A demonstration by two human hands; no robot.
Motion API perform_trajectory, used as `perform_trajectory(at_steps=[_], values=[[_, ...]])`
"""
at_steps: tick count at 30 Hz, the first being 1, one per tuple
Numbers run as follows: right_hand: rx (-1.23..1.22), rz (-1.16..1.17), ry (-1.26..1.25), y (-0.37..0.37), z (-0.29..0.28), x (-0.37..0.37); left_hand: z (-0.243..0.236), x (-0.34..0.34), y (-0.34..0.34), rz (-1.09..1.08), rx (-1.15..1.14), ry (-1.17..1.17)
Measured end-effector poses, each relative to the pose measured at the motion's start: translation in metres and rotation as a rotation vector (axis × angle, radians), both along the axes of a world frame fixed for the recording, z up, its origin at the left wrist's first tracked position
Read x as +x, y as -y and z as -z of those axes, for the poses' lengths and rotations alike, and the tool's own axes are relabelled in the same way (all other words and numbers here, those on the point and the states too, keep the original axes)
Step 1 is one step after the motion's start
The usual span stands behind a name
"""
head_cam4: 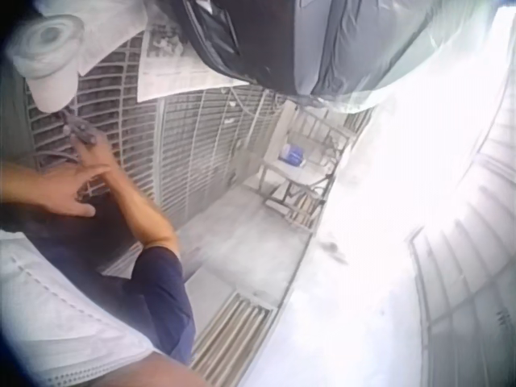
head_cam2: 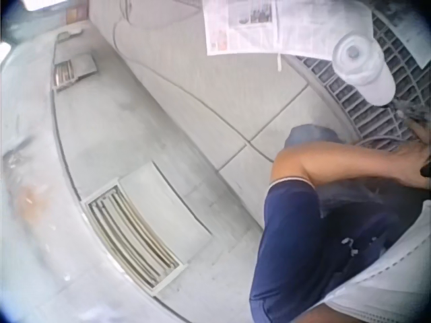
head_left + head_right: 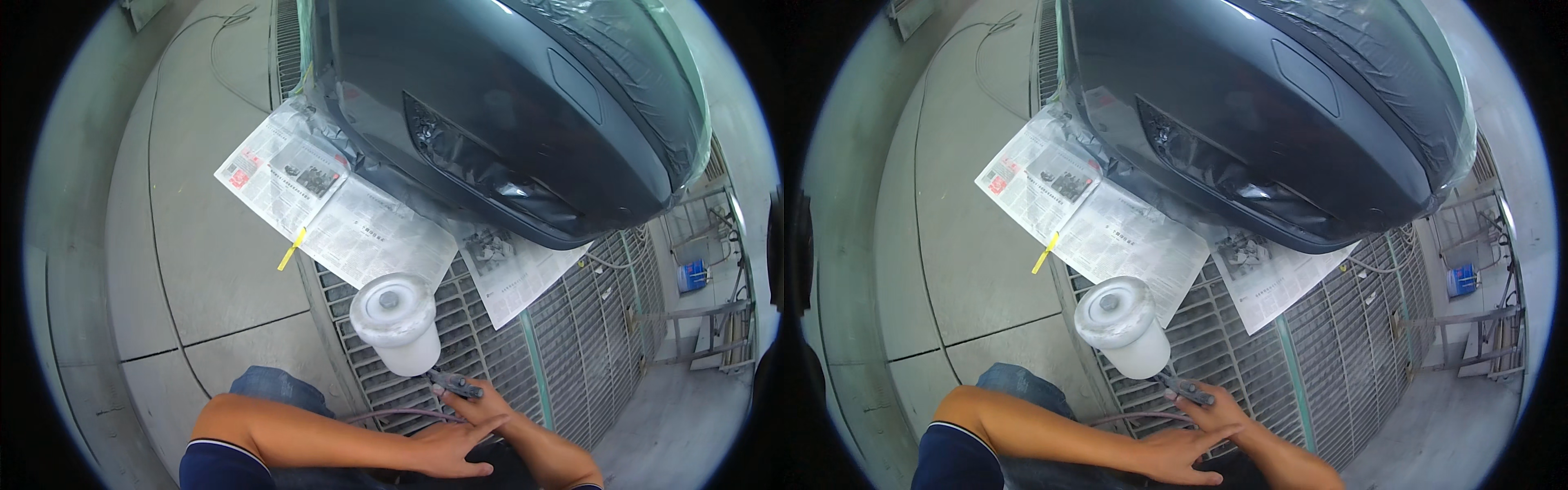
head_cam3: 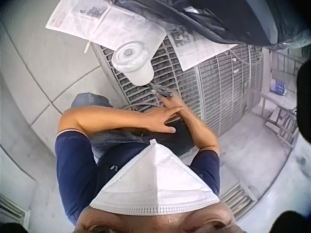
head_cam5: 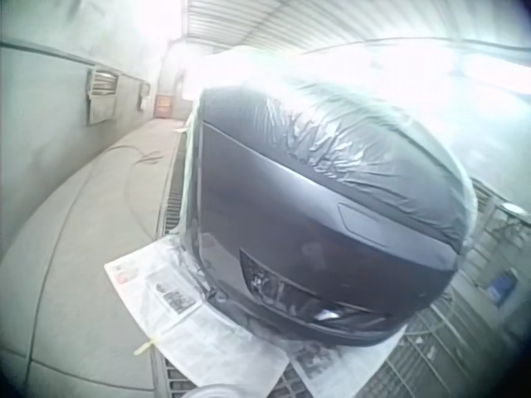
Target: The person uses a spray gun to apply white paint to a car bumper and a separate white car part. The person first sprays the lower section of a dark-colored car bumper, then moves to a white car part resting on a metal rack to spray its surface.
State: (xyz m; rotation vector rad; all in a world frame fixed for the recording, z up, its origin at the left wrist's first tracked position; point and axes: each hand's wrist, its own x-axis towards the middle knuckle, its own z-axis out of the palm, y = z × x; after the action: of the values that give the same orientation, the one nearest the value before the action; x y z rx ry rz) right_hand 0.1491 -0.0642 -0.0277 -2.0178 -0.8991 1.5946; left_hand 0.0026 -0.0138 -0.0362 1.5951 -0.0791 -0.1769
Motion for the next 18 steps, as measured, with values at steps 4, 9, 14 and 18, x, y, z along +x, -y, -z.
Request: perform_trajectory(at_steps=[4,9,14,18], values=[[0.029,0.004,-0.029,0.0,-0.002,0.001,-0.007,0.001,-0.004,0.031,0.024,-0.017],[0.072,-0.005,-0.045,0.005,0.005,0.002,-0.016,0.004,-0.012,0.151,0.068,-0.138],[0.121,0.008,-0.065,0.012,0.019,0.004,-0.021,0.002,-0.017,0.096,0.054,-0.101],[0.163,-0.002,-0.047,0.013,0.022,0.005,-0.019,0.005,-0.018,0.129,0.048,-0.125]])
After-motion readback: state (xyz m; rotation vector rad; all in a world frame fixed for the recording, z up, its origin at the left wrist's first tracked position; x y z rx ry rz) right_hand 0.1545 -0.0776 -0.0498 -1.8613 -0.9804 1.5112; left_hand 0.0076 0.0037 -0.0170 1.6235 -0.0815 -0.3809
